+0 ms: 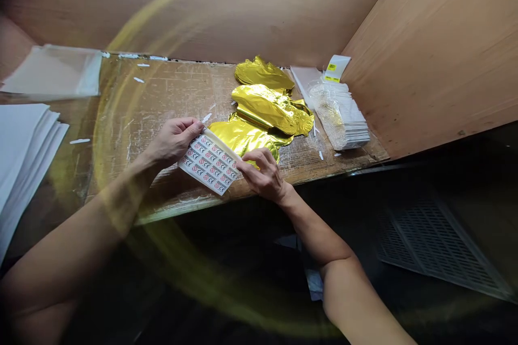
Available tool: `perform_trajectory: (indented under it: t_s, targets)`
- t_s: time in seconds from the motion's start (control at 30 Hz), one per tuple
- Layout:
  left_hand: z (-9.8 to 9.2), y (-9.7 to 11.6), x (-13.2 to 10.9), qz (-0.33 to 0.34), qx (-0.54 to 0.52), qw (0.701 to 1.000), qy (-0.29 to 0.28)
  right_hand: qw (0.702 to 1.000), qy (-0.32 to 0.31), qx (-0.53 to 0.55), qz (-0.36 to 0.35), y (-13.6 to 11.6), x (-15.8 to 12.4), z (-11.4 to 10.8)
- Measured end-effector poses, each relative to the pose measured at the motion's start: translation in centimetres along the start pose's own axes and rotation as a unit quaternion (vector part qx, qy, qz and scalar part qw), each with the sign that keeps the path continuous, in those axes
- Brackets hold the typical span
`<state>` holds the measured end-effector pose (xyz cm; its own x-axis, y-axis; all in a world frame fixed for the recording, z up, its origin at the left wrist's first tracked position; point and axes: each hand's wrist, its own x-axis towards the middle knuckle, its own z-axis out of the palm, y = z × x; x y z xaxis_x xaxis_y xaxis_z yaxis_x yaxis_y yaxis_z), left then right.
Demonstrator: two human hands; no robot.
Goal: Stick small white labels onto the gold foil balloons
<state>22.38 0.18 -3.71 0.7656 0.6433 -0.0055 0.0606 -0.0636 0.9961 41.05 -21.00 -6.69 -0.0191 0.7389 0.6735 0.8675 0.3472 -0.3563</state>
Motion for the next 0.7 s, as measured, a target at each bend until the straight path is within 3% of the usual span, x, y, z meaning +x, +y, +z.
perform_trajectory:
  t_s: [0.1, 0.17, 0.2, 0.27, 0.37, 0.5, 0.63, 0.7]
  targets:
    - [-0.8, -0.1, 0.2, 0.018, 0.046, 0.999, -0.010, 0.982, 0.123, 0.083, 0.113, -0.8, 1.4, -0.5]
    - [-1.3, -0.3, 0.2, 0.046, 0.104, 0.992, -0.052, 0.962, 0.140, 0.128, 0.198, -0.3, 3.0, -0.8]
    - [-1.4, -0.4, 0.3, 0.069, 0.141, 0.984, -0.082, 0.959, 0.100, 0.144, 0.224, 0.2, 3.9, -0.8]
    - [-1.4, -0.8, 0.3, 0.125, 0.220, 0.956, -0.150, 0.956, -0.048, 0.157, 0.242, 1.4, 5.4, -0.5]
    - [-1.1, -1.9, 0.6, 0.180, 0.305, 0.907, -0.227, 0.940, -0.214, 0.095, 0.247, 2.2, 6.7, 1.1]
    - [-1.0, -3.4, 0.9, 0.176, 0.337, 0.892, -0.244, 0.928, -0.259, -0.097, 0.251, 1.8, 6.4, 2.1]
    - [-1.2, -4.1, 1.0, 0.175, 0.341, 0.893, -0.235, 0.886, -0.301, -0.183, 0.302, 1.7, 5.8, -0.2]
    - [-1.2, -4.1, 1.0, 0.174, 0.347, 0.889, -0.244, 0.880, -0.302, -0.200, 0.309, 1.8, 5.6, -1.2]
